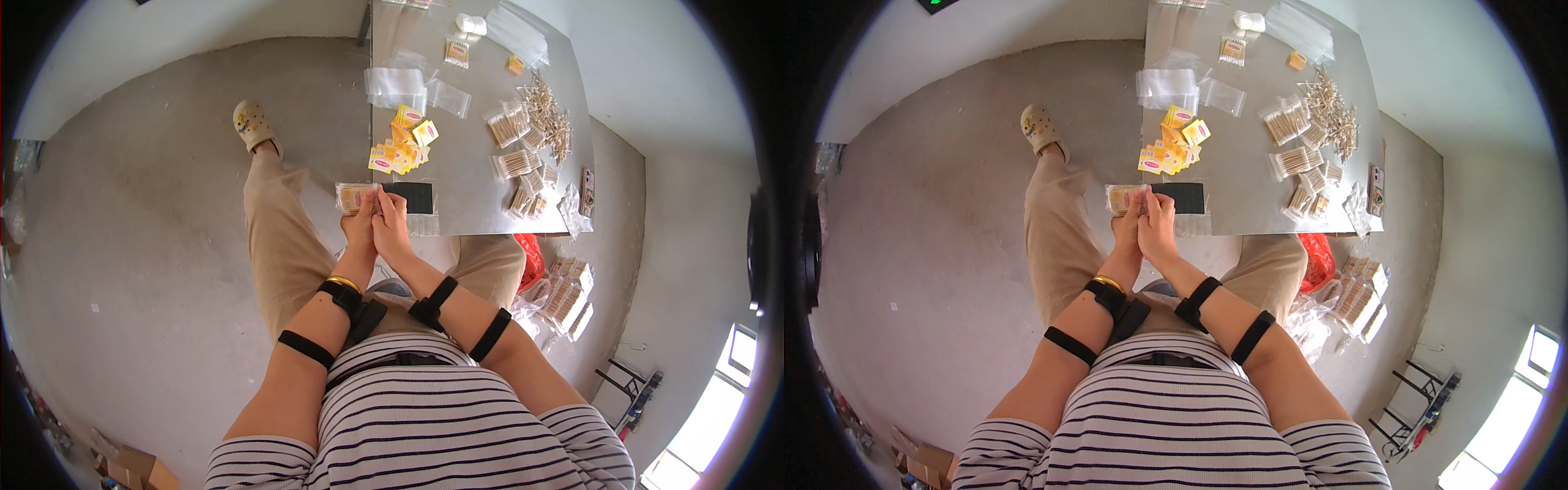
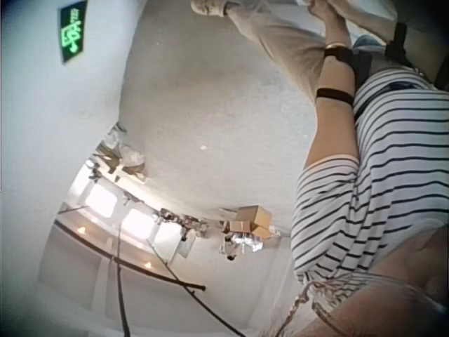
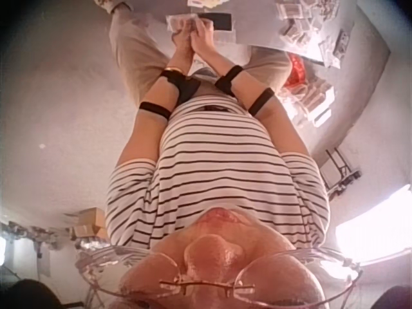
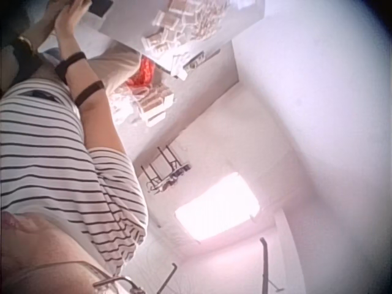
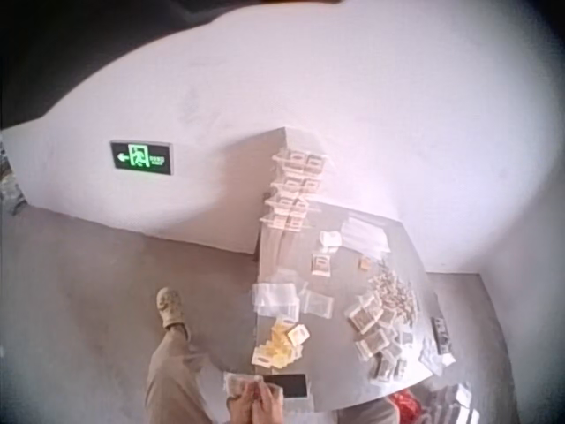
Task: The person packs cotton swabs into small plastic bags, places a yellow label inside each bag, and seals them. The person repeats this process for multiple units, stacking the finished packages on the table.
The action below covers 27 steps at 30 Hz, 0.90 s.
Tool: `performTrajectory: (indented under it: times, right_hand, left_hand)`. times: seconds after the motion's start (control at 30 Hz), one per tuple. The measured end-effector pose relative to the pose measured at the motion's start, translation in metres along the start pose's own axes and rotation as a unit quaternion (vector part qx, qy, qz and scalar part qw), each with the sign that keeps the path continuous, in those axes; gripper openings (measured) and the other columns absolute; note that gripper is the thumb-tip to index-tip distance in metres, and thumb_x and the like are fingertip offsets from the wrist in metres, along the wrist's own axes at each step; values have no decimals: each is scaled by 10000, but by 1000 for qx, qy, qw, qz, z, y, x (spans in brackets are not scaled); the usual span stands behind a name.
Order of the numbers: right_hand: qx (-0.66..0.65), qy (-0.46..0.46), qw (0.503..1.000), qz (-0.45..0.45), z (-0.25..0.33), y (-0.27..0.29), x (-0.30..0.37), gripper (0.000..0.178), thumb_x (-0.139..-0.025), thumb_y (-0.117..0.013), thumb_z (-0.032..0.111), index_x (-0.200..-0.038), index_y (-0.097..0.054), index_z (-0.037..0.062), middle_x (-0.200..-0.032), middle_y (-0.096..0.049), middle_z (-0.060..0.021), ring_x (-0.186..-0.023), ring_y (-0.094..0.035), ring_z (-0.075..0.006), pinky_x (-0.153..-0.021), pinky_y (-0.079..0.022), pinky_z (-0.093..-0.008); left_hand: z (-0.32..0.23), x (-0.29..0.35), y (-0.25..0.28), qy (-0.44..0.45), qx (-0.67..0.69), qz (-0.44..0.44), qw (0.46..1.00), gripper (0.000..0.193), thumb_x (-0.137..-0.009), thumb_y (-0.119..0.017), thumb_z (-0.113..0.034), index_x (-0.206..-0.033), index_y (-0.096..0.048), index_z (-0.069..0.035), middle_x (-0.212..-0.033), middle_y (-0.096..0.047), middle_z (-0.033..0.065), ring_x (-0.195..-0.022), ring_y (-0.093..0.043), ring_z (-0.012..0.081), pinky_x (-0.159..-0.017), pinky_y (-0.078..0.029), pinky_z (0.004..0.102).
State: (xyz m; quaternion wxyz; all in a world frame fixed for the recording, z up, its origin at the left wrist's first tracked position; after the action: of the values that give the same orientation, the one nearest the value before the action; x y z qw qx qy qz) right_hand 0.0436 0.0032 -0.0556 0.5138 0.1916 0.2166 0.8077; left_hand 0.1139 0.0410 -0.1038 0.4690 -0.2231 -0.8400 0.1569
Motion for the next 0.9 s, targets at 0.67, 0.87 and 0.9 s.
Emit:
performTrajectory:
  times: [0.67,0.87,0.9]
  right_hand:
    - [-230,-18,943,241,89,-2,-18,476,-987,-555,27,-1463,-535,10,-1356,-523,-122,-1274,-534,-225,-1106,-420,-336]
    - [-219,68,959,168,163,73,-15,284,-990,-609,14,-1271,-652,7,-1141,-678,-53,-1055,-617,-135,-1003,-472,-284]
    - [-194,87,964,159,176,85,-9,255,-986,-619,7,-1238,-658,8,-1117,-683,-45,-1030,-619,-124,-981,-481,-279]
  left_hand:
    - [-96,13,24,-56,48,44,996,450,-908,-840,-268,-1259,-611,-105,-1168,-687,8,-1091,-663,137,-928,-542,305]
    - [-154,64,-22,-22,118,155,981,367,-929,-813,-300,-1214,-620,-174,-1129,-691,-46,-1036,-658,114,-901,-538,301]
    - [-159,76,-33,-26,119,174,977,362,-931,-809,-320,-1207,-625,-177,-1116,-692,-50,-1021,-656,111,-899,-537,305]
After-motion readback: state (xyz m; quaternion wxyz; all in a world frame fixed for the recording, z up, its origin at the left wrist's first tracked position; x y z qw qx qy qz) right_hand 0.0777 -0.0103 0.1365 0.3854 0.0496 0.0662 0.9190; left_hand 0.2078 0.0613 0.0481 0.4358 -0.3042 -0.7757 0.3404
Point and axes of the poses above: each hand's wrist, its own x-axis away from the middle knuckle, its own y-axis out of the back of the hand, z = x × y, the point moved 6 cm from there along -x, towards the middle knuckle
